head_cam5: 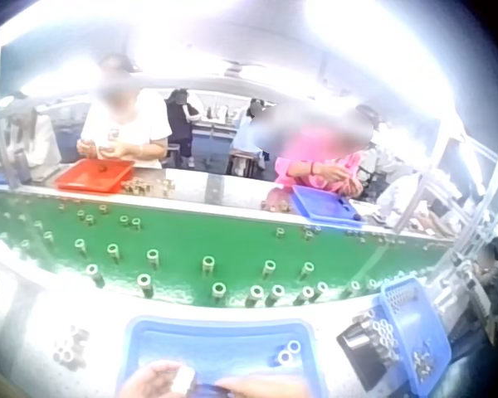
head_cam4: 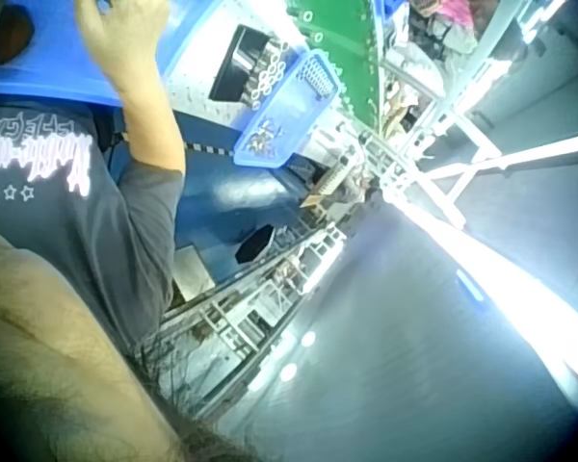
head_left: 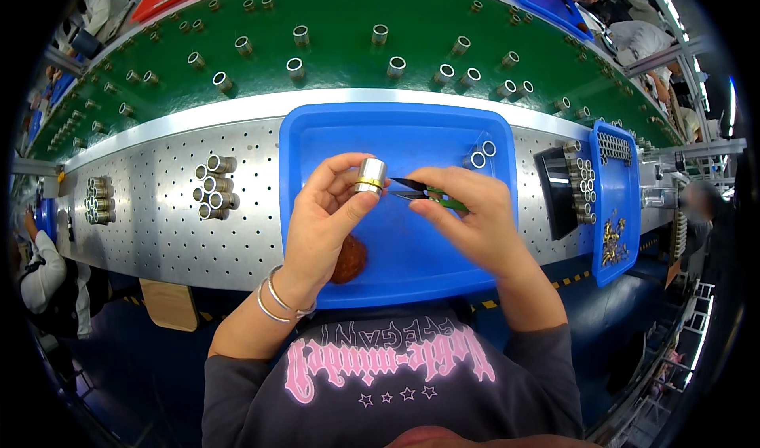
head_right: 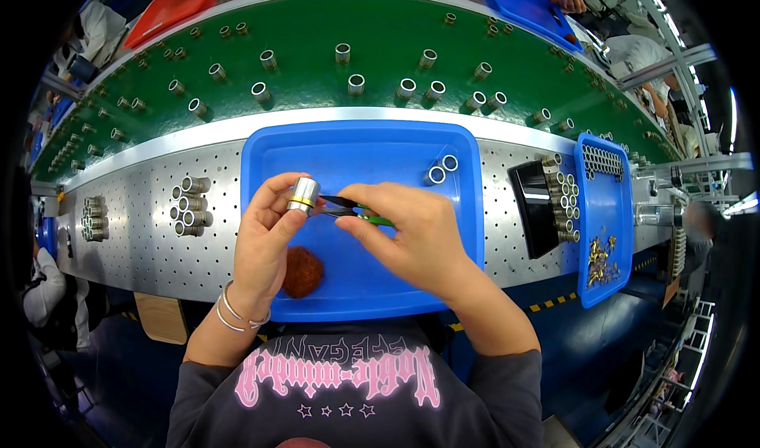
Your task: The person uses pliers to manipulate small metal rings onto cylindrical metal components. They repeatedly pick up a component, adjust the ring with the tool, and place the finished unit onto a green conveyor belt.
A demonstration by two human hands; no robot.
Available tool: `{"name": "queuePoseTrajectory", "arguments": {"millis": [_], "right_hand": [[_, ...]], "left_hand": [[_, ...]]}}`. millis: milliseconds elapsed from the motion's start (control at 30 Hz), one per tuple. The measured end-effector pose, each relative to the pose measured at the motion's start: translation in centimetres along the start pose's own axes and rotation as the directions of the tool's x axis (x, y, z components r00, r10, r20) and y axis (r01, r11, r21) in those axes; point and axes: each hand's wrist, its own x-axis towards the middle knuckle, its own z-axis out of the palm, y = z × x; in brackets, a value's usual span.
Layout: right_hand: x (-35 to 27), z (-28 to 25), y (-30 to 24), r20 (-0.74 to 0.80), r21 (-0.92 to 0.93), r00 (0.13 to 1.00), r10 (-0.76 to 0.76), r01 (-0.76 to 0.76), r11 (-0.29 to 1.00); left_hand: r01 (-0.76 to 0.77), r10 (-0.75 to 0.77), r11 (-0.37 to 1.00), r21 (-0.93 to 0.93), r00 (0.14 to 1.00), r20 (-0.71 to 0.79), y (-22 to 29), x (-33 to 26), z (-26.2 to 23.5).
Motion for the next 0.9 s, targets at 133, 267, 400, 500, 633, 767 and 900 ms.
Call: {"name": "queuePoseTrajectory", "arguments": {"millis": [133, 267, 400, 500, 633, 767, 900], "right_hand": [[0.18, 0.61, -0.30, -0.007, 0.082, 0.999, 0.040, -0.040, 0.996], [0.20, 0.97, -0.02, -0.006, 0.109, 0.999, 0.052, -0.051, 0.993], [0.08, 1.09, 0.20, 0.000, 0.124, 0.998, 0.062, -0.061, 0.990], [0.04, 0.98, 0.24, 0.011, 0.136, 0.997, 0.074, -0.075, 0.988], [-0.01, 0.97, 0.21, 0.009, 0.136, 0.997, 0.073, -0.073, 0.988], [0.00, 0.98, 0.18, 0.004, 0.137, 0.998, 0.068, -0.068, 0.988], [0.02, 0.82, 0.11, 0.030, 0.137, 0.996, 0.087, -0.090, 0.986]], "left_hand": [[-0.018, 0.018, 0.999, 0.035, 1.000, 0.007, 0.23, -0.19, 0.05], [-0.017, 0.017, 0.999, 0.039, 1.000, 0.001, 0.34, -0.32, 0.01], [-0.025, 0.025, 0.997, 0.067, 1.000, 0.008, 0.12, -0.29, -0.07], [-0.029, 0.028, 0.997, 0.072, 0.999, 0.016, 0.13, -0.29, -0.03], [-0.039, 0.037, 0.997, 0.073, 0.999, 0.028, 0.04, -0.27, -0.01], [-0.040, 0.038, 0.996, 0.075, 0.999, 0.029, -0.01, -0.29, -0.12], [-0.041, 0.039, 0.996, 0.073, 0.999, 0.031, -0.03, -0.30, -0.08]]}}
